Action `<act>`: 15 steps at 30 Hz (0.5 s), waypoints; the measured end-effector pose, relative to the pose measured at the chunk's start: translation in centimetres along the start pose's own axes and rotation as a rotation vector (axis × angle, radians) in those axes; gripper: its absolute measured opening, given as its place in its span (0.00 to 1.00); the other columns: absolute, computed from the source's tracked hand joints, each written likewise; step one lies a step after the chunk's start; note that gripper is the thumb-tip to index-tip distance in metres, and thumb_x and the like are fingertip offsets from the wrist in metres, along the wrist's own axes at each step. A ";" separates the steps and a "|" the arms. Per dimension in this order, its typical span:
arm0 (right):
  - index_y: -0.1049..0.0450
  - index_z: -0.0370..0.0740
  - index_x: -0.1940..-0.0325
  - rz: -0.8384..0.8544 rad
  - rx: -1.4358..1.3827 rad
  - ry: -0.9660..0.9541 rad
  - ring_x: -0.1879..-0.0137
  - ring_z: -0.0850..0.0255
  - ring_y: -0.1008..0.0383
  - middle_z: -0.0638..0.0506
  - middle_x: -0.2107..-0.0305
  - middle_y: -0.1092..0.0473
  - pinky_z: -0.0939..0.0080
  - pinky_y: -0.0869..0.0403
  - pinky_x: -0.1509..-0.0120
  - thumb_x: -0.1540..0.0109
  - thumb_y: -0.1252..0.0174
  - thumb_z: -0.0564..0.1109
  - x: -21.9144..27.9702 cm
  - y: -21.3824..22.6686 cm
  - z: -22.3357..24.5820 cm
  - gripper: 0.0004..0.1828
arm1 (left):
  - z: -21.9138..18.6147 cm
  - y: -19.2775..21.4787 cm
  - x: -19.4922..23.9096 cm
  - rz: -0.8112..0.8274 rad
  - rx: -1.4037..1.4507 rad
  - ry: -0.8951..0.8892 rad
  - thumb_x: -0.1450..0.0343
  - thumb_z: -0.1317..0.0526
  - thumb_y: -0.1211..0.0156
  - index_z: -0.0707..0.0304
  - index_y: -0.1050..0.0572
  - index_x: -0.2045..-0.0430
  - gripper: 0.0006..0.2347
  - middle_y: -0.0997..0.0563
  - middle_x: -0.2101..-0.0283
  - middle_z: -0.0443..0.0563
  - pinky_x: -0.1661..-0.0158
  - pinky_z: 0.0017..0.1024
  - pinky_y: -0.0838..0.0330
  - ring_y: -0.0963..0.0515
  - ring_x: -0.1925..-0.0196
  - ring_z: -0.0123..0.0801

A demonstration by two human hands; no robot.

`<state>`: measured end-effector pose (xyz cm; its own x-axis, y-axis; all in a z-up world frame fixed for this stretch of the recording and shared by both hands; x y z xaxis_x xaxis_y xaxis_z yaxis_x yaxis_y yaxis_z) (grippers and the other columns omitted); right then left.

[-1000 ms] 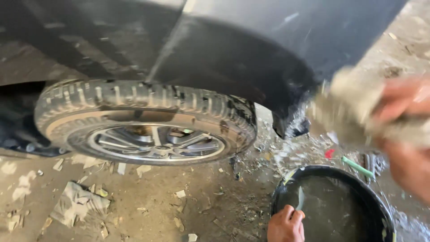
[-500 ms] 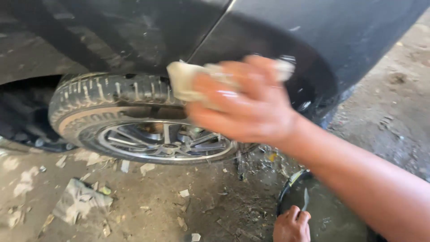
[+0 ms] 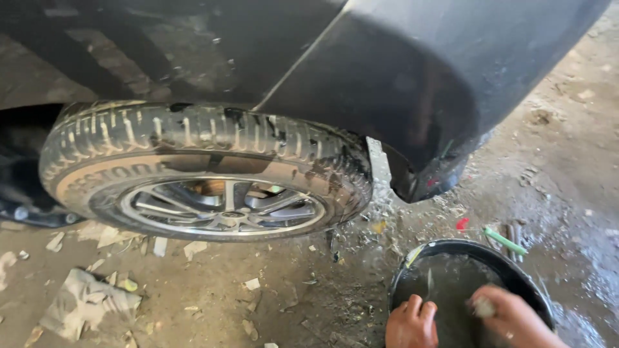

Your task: Sanding a car bumper using sandpaper and water to prepare the surface.

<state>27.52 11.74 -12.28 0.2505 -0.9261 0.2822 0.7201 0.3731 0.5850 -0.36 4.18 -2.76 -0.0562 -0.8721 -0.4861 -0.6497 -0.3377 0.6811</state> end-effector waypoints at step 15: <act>0.20 0.42 0.42 0.084 -0.071 -0.347 0.44 0.61 0.13 0.52 0.53 0.13 0.65 0.19 0.38 0.56 0.44 0.27 -2.9 -3.3 -4.9 0.37 | 4.7 -8.2 4.3 0.063 -0.058 -0.082 0.42 0.66 0.36 0.48 0.24 0.65 0.13 0.36 0.70 0.48 0.81 0.37 0.32 0.32 0.81 0.40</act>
<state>27.57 12.93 -18.71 0.0850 -0.8133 0.5756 0.7526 0.4310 0.4978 1.11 4.83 -13.01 -0.1585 -0.8612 -0.4829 -0.5982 -0.3053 0.7409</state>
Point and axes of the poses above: each hand's wrist, its own x-axis away from the middle knuckle, its own y-axis out of the back of the hand, z = x × y, the point moved 5 cm from there along -x, towards the middle knuckle
